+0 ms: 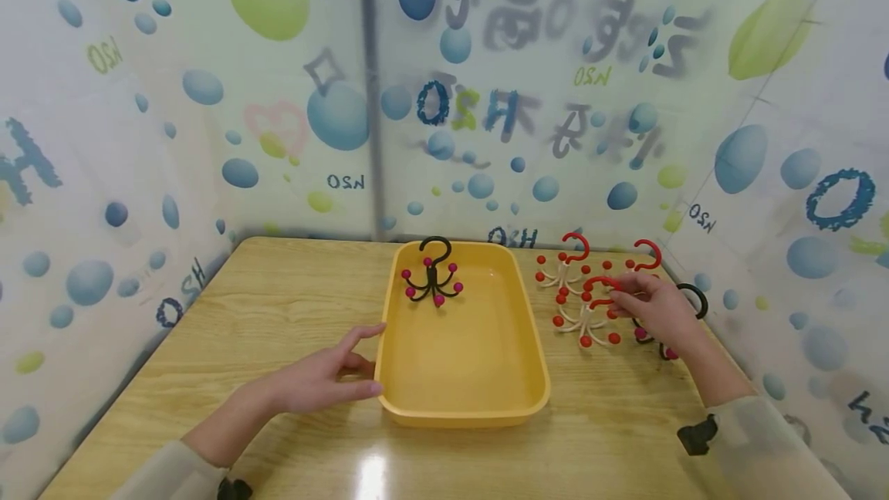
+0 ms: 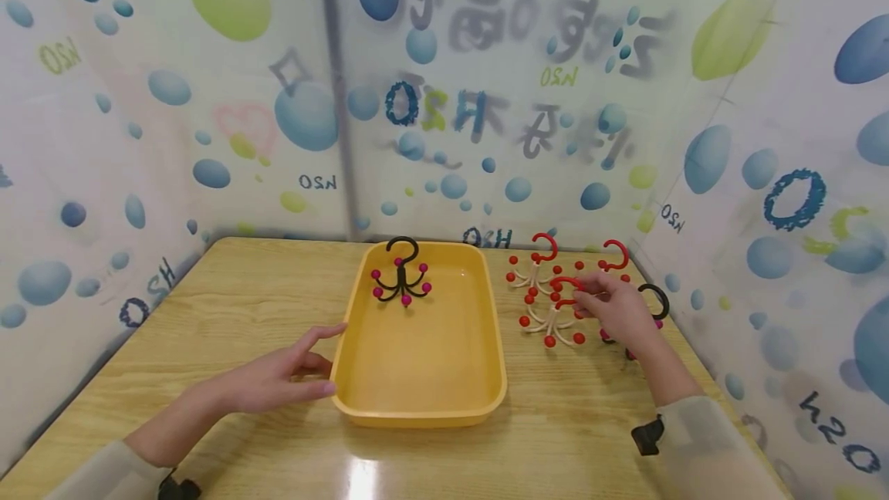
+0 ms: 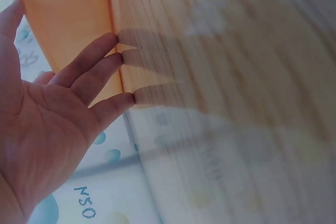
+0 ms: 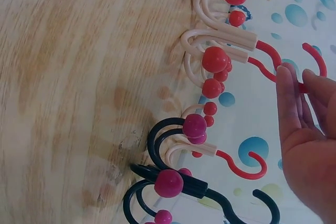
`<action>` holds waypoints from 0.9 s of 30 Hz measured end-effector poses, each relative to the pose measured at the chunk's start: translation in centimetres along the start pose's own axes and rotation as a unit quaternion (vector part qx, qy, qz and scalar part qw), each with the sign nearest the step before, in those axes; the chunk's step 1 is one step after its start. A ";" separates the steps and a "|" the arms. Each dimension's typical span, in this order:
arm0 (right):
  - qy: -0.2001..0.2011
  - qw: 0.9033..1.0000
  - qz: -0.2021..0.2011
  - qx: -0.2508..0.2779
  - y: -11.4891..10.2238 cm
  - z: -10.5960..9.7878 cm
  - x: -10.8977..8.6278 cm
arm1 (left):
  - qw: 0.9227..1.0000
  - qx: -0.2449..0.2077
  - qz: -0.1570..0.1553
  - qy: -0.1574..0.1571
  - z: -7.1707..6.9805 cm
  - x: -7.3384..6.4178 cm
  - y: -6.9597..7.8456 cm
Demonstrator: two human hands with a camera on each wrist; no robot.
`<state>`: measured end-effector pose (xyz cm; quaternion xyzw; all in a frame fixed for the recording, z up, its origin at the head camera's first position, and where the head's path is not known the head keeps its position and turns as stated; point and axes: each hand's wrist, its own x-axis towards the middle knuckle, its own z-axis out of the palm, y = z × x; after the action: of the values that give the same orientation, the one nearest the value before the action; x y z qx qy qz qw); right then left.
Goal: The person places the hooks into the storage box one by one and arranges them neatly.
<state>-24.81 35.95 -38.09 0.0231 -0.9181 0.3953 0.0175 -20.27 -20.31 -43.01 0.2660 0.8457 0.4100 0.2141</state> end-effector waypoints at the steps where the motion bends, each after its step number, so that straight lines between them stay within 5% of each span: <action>1: 0.002 1.000 0.000 -0.002 0.0 0.1 0.0 | 1.000 0.000 0.000 0.000 0.0 0.0 0.0; 11: 0.015 1.000 -0.001 -0.016 -0.5 0.5 -0.2 | 1.000 0.007 0.000 0.005 0.0 0.0 0.0; 27: 0.058 0.995 -0.077 0.015 -3.5 0.2 -1.0 | 1.000 0.007 -0.008 0.004 0.0 0.0 0.0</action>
<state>-23.58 33.42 -35.79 0.0709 -0.9048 0.4075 0.1010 -20.30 -20.32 -43.02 0.2590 0.8514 0.4035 0.2126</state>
